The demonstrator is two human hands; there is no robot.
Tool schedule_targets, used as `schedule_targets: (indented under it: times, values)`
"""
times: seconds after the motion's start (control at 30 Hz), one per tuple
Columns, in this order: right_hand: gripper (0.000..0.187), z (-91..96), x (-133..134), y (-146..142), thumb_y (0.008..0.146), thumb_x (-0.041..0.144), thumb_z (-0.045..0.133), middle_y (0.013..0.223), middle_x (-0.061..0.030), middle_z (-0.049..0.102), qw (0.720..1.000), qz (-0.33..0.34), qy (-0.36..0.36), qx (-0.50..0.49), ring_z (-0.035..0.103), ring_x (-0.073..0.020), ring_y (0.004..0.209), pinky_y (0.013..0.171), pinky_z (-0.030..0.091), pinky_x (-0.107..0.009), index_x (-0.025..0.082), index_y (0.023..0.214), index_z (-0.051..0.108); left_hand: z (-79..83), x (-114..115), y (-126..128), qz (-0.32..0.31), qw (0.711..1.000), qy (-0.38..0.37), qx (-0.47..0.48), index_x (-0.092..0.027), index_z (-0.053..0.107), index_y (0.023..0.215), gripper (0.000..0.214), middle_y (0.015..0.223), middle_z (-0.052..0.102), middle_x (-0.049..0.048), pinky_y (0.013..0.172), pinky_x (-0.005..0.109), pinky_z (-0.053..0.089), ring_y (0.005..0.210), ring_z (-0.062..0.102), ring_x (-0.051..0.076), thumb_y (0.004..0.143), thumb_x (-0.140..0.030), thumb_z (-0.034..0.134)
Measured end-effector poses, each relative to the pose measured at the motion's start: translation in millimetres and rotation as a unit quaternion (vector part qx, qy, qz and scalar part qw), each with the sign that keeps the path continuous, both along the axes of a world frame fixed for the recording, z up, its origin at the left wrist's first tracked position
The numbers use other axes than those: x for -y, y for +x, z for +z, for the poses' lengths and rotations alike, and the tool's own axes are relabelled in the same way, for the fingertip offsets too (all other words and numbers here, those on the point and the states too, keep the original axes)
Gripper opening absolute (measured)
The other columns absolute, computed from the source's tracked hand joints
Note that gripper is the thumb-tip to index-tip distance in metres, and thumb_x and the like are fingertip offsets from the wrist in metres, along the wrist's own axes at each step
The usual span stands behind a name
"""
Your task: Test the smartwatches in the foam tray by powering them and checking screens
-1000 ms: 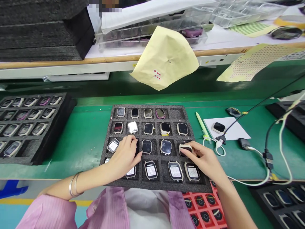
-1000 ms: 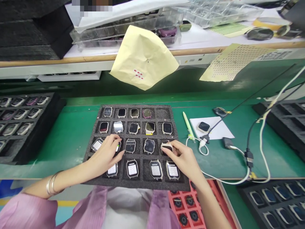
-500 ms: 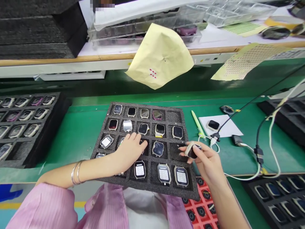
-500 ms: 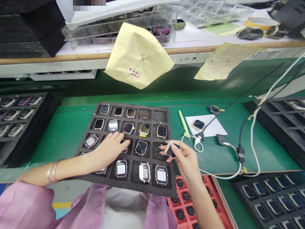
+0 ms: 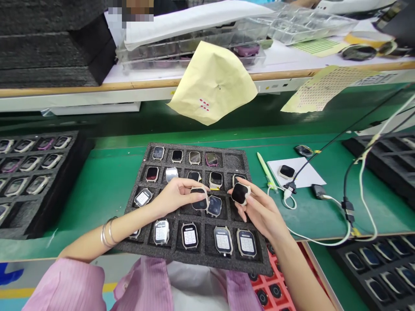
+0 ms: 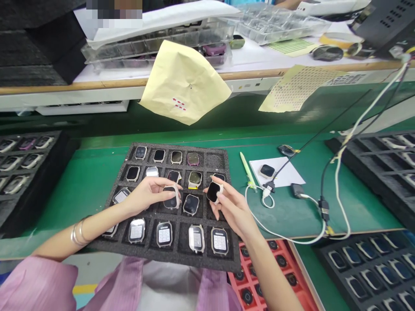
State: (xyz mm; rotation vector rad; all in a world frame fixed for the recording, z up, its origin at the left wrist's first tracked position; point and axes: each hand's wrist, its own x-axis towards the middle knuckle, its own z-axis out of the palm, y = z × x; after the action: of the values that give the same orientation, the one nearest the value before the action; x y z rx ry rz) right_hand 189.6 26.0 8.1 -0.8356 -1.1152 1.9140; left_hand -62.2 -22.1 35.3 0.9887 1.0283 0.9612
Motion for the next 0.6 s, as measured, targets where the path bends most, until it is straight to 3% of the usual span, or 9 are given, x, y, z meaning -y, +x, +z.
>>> schedule_targets:
  times: [0.1,0.17,0.3,0.37,0.53,0.6]
  values:
    - [0.042,-4.0,-10.5,2.4,0.084,0.028,0.071,0.099,-0.0079,0.069,1.0,-0.022,0.02,0.005,0.049,-0.0131,0.059,0.044,0.045,-0.024,0.026,0.124,0.063,0.2,6.4,7.4,0.026,0.997,-0.016,0.068,-0.018,0.07,0.105,0.027,0.085,0.073,0.0025,0.077,0.024,0.05,0.077,0.066,0.013,0.08,-0.026,0.072]
    - [0.043,-3.8,-16.0,3.6,0.084,0.029,0.071,0.097,-0.0075,0.069,0.999,-0.026,0.023,-0.003,0.049,-0.0134,0.058,0.045,0.045,-0.025,0.026,0.126,0.061,-1.0,11.1,12.2,0.032,0.991,-0.048,0.122,-0.02,0.068,0.11,0.038,0.082,0.072,0.0013,0.071,0.023,0.05,0.071,0.066,0.012,0.074,-0.024,0.078]
    - [0.042,-1.1,-21.3,5.4,0.086,0.032,0.069,0.094,-0.008,0.07,0.999,-0.014,0.021,-0.019,0.051,-0.014,0.057,0.048,0.045,-0.027,0.024,0.126,0.061,-1.8,16.5,19.3,0.03,0.974,-0.111,0.196,-0.015,0.071,0.09,0.032,0.074,0.073,0.0042,0.061,0.023,0.051,0.06,0.065,0.013,0.064,-0.025,0.086]
    - [0.039,1.0,-20.2,5.8,0.087,0.033,0.068,0.093,-0.0081,0.07,1.0,-0.006,0.018,-0.021,0.053,-0.0141,0.057,0.051,0.046,-0.027,0.023,0.123,0.063,0.6,16.7,20.4,0.036,0.97,-0.118,0.21,-0.013,0.072,0.085,0.027,0.073,0.072,0.0053,0.061,0.022,0.05,0.061,0.065,0.012,0.066,-0.028,0.085]
    - [0.035,10.2,-9.5,2.4,0.088,0.037,0.065,0.091,-0.0069,0.071,1.0,0.007,0.006,-0.01,0.063,-0.02,0.08,0.072,0.05,-0.031,0.022,0.12,0.064,10.3,15.4,20.2,0.047,0.963,-0.139,0.226,-0.018,0.068,0.111,0.034,0.083,0.065,0.0033,0.08,0.03,0.052,0.079,0.063,0.014,0.081,-0.033,0.073]
    - [0.036,14.8,-5.2,-0.5,0.087,0.038,0.066,0.091,-0.0064,0.072,1.0,0.02,0.007,-0.003,0.065,-0.0227,0.088,0.08,0.05,-0.033,0.023,0.12,0.064,11.3,15.3,20.9,0.052,0.967,-0.143,0.202,-0.018,0.066,0.112,0.033,0.084,0.061,0.0023,0.077,0.031,0.052,0.077,0.06,0.012,0.084,-0.034,0.068]
